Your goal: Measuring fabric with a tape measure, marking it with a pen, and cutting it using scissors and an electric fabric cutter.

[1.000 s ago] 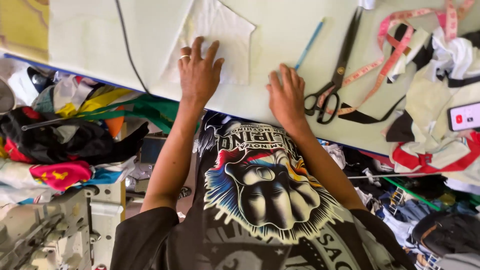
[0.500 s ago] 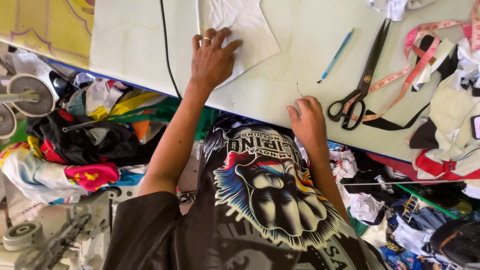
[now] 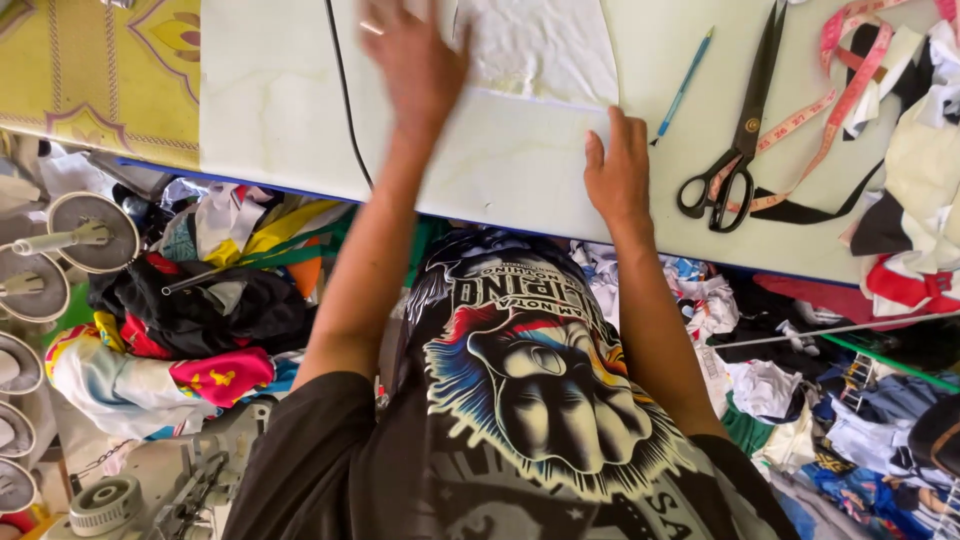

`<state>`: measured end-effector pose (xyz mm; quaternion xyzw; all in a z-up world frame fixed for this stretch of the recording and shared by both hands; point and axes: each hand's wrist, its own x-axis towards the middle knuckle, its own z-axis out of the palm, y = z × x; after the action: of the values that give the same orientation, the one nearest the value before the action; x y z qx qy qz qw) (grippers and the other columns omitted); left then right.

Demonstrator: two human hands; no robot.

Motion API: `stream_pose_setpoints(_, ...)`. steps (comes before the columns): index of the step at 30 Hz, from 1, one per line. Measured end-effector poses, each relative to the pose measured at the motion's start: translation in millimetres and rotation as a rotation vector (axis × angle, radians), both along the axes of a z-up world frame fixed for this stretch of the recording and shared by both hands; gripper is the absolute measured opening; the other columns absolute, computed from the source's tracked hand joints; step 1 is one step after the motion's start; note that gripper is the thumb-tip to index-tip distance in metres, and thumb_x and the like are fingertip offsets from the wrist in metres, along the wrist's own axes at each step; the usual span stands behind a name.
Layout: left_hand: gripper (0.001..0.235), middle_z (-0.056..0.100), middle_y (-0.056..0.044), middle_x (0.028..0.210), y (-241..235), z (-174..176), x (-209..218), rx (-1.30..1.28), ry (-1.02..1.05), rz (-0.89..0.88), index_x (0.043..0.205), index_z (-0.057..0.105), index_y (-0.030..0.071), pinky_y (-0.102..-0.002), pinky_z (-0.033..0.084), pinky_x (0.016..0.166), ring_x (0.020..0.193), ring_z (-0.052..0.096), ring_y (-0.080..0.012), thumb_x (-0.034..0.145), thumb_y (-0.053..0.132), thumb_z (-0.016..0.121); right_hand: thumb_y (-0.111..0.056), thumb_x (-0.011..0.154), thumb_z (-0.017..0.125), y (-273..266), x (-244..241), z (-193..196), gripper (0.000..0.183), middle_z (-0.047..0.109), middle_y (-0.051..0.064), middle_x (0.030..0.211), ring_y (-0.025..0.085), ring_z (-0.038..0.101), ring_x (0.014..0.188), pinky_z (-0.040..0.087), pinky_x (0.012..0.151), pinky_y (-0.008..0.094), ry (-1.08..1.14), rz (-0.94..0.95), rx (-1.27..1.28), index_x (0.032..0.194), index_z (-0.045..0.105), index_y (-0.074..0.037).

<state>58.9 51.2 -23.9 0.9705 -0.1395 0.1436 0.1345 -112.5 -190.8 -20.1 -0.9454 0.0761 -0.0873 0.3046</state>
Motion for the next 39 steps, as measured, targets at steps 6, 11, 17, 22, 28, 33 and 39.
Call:
stream_pose_setpoints(6, 0.031, 0.054, -0.004, 0.113, 93.5, 15.8, 37.2, -0.055, 0.014, 0.062, 0.124, 0.059, 0.03, -0.051, 0.05, 0.076, 0.1, 0.057, -0.0336, 0.101, 0.049, 0.066, -0.023, 0.112, 0.053, 1.1, 7.6, 3.7, 0.047, 0.049, 0.021, 0.129, 0.038, 0.056, 0.117, 0.049, 0.095, 0.049, 0.136, -0.08, 0.052, 0.151, 0.037, -0.003)
stream_pose_setpoints(11, 0.016, 0.056, 0.008, 0.091, 151.0, 20.0, 81.7, -0.102, -0.011, 0.088, 0.112, 0.06, 0.033, -0.042, 0.053, 0.059, 0.076, 0.067, -0.0231, 0.104, 0.046, 0.061, -0.026, 0.112, 0.055, 4.9, 11.0, 4.0, 0.045, 0.05, 0.021, 0.123, 0.043, 0.064, 0.116, 0.059, 0.094, 0.049, 0.172, -0.154, -0.075, 0.149, 0.042, -0.002)
stream_pose_setpoints(17, 0.072, 0.056, 0.002, 0.125, 159.0, -18.6, 99.0, -0.001, -0.116, 0.168, 0.157, 0.035, 0.039, -0.038, 0.056, 0.073, 0.101, 0.07, -0.0233, 0.102, 0.039, 0.081, -0.027, 0.111, 0.053, 3.2, 16.9, -0.1, 0.043, 0.053, 0.02, 0.117, 0.042, 0.066, 0.109, 0.061, 0.088, 0.051, 0.182, -0.223, -0.079, 0.147, 0.045, -0.004)
stream_pose_setpoints(22, 0.052, 0.055, -0.011, 0.125, 82.3, -14.8, 16.0, -0.169, -0.337, -0.071, 0.139, 0.06, 0.014, -0.048, 0.051, 0.094, 0.114, 0.06, -0.0338, 0.093, 0.022, 0.082, -0.025, 0.109, 0.058, 4.1, 38.1, 0.2, 0.04, 0.052, 0.02, 0.118, 0.042, 0.063, 0.107, 0.06, 0.083, 0.051, 0.064, -0.234, -0.189, 0.142, 0.052, -0.005)
stream_pose_setpoints(28, 0.048, 0.059, 0.0, 0.145, 40.9, -33.2, -47.2, -0.096, -0.057, -0.299, 0.137, 0.068, 0.026, -0.054, 0.038, 0.111, 0.138, 0.047, -0.0311, 0.093, 0.042, 0.074, -0.036, 0.104, 0.064, -10.1, 70.6, -11.9, 0.043, 0.049, 0.012, 0.13, 0.039, 0.053, 0.112, 0.058, 0.08, 0.056, 0.118, -0.074, -0.435, 0.143, 0.06, -0.02)
stream_pose_setpoints(33, 0.033, 0.062, 0.004, 0.141, 44.7, -38.9, -50.9, -0.138, 0.007, -0.336, 0.122, 0.077, 0.029, -0.056, 0.034, 0.113, 0.137, 0.047, -0.0276, 0.096, 0.048, 0.07, -0.036, 0.097, 0.072, -38.9, 77.9, -22.0, 0.046, 0.052, 0.011, 0.129, 0.043, 0.054, 0.112, 0.058, 0.078, 0.061, 0.196, -0.012, -0.397, 0.141, 0.062, -0.027)
stream_pose_setpoints(39, 0.026, 0.065, 0.002, 0.123, 40.1, -39.5, 16.1, -0.304, -0.015, -0.232, 0.122, 0.074, 0.026, -0.042, 0.052, 0.086, 0.113, 0.059, -0.0256, 0.098, 0.035, 0.071, -0.008, 0.101, 0.068, -59.8, 82.0, -14.0, 0.037, 0.058, 0.017, 0.12, 0.044, 0.062, 0.107, 0.054, 0.09, 0.051, -0.037, -0.027, -0.111, 0.138, 0.064, -0.006)
